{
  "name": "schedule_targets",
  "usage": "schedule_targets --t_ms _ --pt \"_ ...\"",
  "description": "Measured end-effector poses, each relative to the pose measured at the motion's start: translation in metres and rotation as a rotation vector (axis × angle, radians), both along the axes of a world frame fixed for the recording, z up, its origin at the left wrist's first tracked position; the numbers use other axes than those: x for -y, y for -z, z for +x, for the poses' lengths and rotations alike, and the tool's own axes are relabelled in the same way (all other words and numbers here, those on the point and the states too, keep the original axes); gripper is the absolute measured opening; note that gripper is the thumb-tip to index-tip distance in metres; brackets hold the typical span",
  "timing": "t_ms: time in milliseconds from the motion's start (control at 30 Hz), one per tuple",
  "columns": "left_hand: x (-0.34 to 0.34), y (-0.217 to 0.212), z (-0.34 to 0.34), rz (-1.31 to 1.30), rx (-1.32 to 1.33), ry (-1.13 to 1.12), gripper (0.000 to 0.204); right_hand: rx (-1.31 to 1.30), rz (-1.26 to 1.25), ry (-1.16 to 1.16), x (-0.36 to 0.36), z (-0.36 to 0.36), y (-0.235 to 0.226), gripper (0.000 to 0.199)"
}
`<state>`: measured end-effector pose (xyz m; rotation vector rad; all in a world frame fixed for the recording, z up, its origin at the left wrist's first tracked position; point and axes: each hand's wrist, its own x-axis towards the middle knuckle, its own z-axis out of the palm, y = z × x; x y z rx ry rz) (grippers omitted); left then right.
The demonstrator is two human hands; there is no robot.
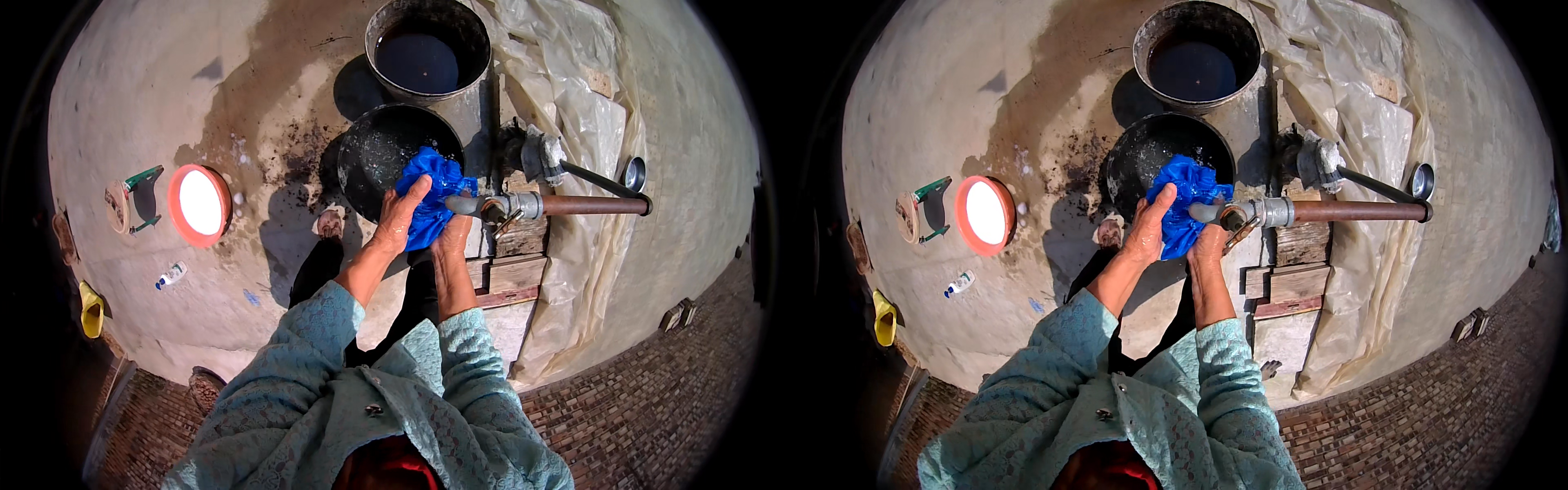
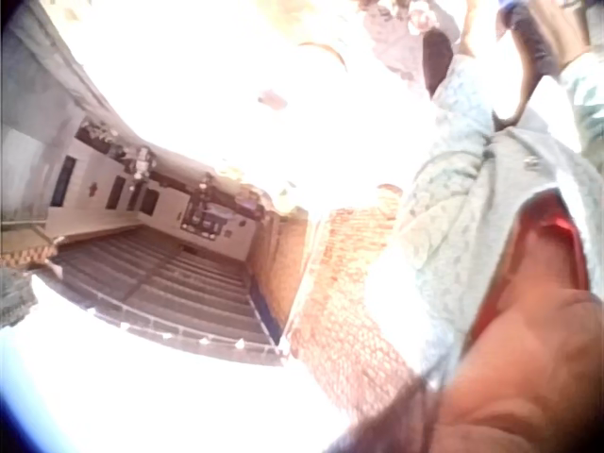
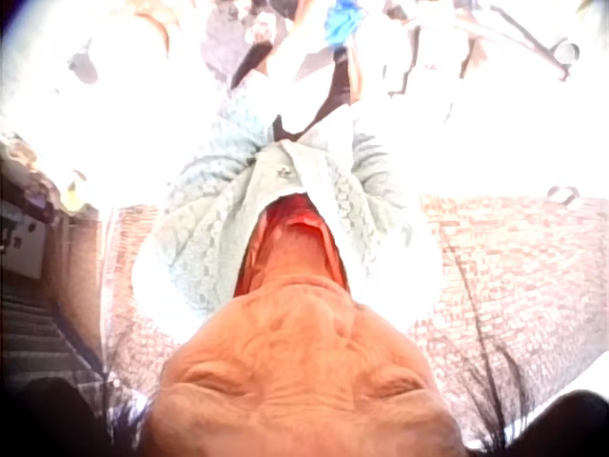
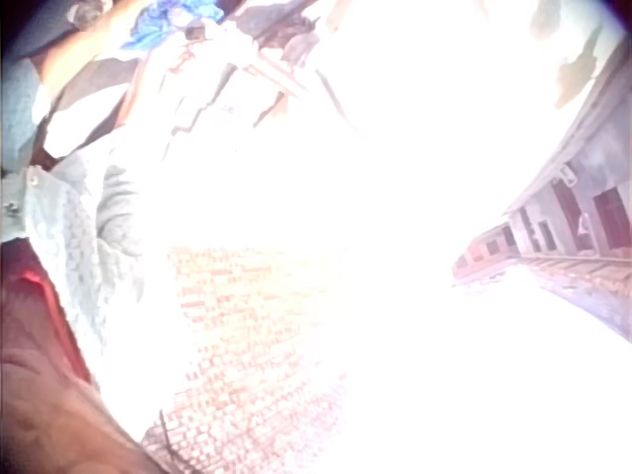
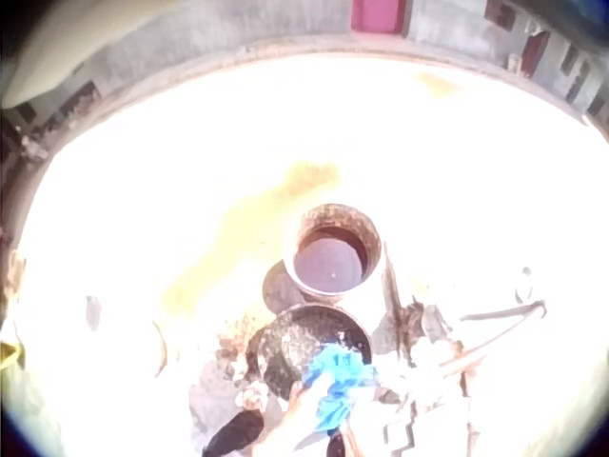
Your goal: The person washes a blue cloth by hand in a pink basin filled with soapy water, scrubbing and wringing it repeatedly. They then rinse the cloth under a running tap and wring it out again.
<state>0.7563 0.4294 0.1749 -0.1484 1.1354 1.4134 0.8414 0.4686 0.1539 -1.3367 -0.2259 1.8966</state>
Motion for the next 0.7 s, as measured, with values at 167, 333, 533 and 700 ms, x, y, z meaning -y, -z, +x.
schedule_targets --t_ms 167,333,533,700 --pt "-0.024 -0.009 -0.029 -0.168 0.376 0.015 0.063 0.055 0.273 -0.164 -0.016 -0.003 0.001 0.032" --pt "-0.02 -0.009 -0.028 -0.096 0.459 -0.054 0.06 0.192 0.753 -0.327 -0.071 -0.023 -0.007 0.05" --pt "-0.02 -0.003 -0.055 -0.015 0.469 -0.117 0.052 0.513 1.18 -0.813 -0.011 -0.013 -0.045 0.051" --pt "-0.015 -0.003 -0.03 -0.088 0.301 -0.045 0.025 0.79 1.191 -0.522 0.003 -0.011 -0.022 0.037"
